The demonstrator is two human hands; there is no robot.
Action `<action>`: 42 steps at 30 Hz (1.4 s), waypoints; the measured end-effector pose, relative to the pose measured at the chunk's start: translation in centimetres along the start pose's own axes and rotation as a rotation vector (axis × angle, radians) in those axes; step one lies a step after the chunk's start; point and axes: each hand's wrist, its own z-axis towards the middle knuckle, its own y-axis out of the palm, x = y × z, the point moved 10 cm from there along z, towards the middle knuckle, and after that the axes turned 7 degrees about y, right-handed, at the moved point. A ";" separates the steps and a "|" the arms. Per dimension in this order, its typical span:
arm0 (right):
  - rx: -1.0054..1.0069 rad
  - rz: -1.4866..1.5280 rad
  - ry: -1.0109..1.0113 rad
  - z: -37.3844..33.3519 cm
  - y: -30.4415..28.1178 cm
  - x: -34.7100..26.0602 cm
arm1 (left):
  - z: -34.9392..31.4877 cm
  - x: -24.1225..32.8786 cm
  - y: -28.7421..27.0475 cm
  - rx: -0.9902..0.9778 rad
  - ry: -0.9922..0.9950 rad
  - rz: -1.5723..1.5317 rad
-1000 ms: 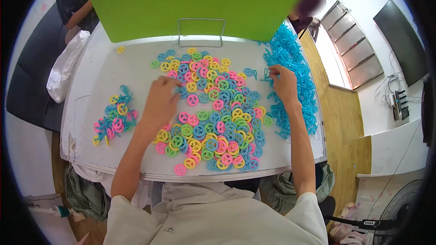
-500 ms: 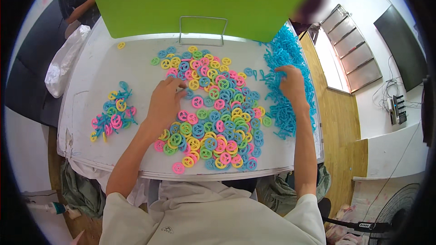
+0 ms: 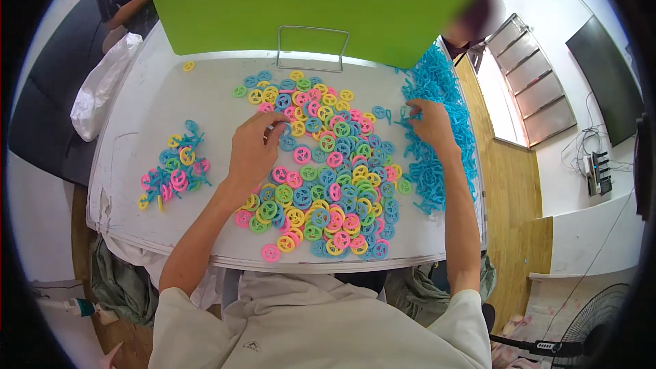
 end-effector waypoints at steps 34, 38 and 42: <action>-0.029 1.410 0.283 -6.1 2.7 -8.0 | -2.3 -2.5 3.8 -0.254 -0.554 -0.689; -0.252 1.211 0.205 -7.9 4.5 -12.2 | -2.3 -0.8 4.6 -0.265 -0.505 -0.731; -0.342 1.281 0.191 -8.7 5.6 -13.4 | -2.5 0.6 4.7 -0.247 -0.406 -0.703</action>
